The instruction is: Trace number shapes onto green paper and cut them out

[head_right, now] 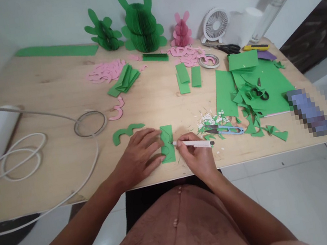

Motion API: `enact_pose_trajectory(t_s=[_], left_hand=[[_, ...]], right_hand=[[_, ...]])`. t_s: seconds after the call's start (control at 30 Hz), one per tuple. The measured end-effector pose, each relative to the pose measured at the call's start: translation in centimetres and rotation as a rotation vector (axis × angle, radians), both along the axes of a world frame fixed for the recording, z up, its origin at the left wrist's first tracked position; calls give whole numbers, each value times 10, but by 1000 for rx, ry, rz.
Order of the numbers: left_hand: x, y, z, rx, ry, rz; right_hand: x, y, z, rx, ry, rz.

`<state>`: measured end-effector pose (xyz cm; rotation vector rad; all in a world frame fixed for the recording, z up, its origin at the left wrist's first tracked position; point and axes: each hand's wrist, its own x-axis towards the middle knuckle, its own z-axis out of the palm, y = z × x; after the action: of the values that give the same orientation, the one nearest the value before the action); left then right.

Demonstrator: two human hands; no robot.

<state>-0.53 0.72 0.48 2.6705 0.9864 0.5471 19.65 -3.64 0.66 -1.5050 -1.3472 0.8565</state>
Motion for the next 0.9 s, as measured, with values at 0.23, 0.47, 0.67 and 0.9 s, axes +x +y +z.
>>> enact_pose_trajectory(t_s=[0.23,0.47,0.67,0.9], left_hand=[[0,0,0,-4,-2,1],[0,0,0,0,-2,2],[0,0,-1,6,-11,3],[0,0,0,6,-9,0]], right_hand=[[-1,1,0,0,-48,17],[-2,1,0,9,-49,29],[-2,1,2,3,-50,34],[-2,1,2,11,-70,25]])
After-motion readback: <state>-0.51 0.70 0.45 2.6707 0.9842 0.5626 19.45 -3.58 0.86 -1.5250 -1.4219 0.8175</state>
